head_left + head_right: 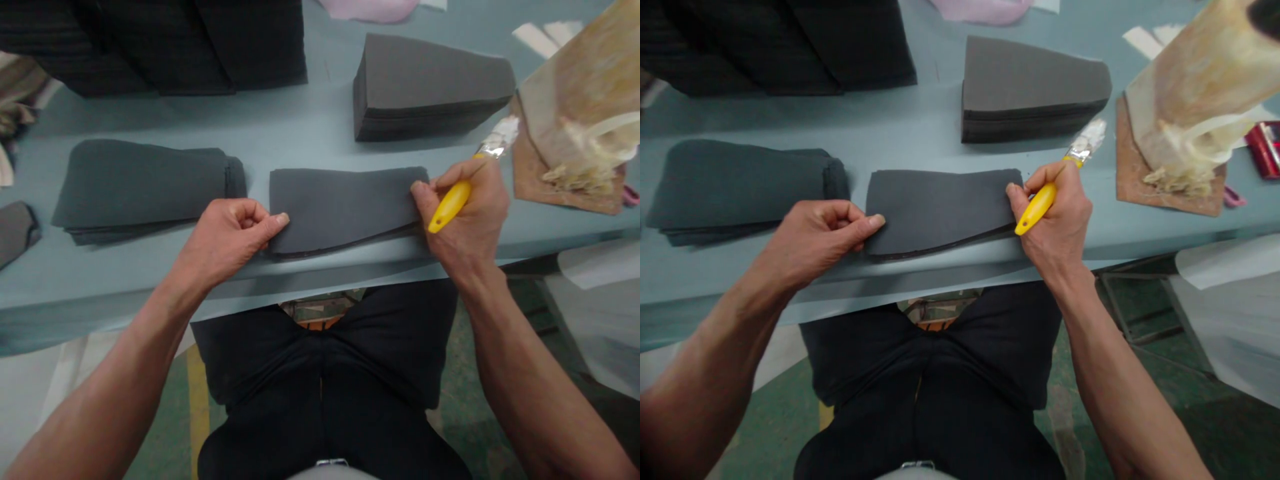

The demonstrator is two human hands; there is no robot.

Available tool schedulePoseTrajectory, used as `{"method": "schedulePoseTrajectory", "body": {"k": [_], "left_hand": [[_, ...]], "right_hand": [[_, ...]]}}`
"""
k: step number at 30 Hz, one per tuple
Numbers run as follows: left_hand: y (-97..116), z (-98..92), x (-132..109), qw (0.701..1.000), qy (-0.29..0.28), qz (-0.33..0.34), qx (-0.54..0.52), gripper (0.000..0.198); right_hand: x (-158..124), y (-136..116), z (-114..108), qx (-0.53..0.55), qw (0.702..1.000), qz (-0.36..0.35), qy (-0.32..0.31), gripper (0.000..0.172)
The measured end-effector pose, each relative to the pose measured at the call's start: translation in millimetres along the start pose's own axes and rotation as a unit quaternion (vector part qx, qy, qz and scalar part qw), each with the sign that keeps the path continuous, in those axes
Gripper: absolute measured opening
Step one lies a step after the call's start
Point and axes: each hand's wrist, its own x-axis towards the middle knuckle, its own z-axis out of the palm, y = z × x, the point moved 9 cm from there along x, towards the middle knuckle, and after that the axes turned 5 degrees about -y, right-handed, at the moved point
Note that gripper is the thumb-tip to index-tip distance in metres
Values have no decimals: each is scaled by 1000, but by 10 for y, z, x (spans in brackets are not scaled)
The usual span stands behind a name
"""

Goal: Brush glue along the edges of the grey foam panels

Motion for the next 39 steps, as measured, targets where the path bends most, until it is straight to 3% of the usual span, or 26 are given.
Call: {"method": "schedulePoseTrajectory", "body": {"k": [13,28,39], "left_hand": [[13,39,14,999,-6,22,29,43],[48,31,-53,995,40,35,81,44],[19,-8,-72,990,54,-7,126,47]], "right_hand": [[-25,132,44,1,1000,15,7,26],[-13,83,36,-30,999,-6,12,26],[-68,120,101,-16,999,32,-12,23]]}}
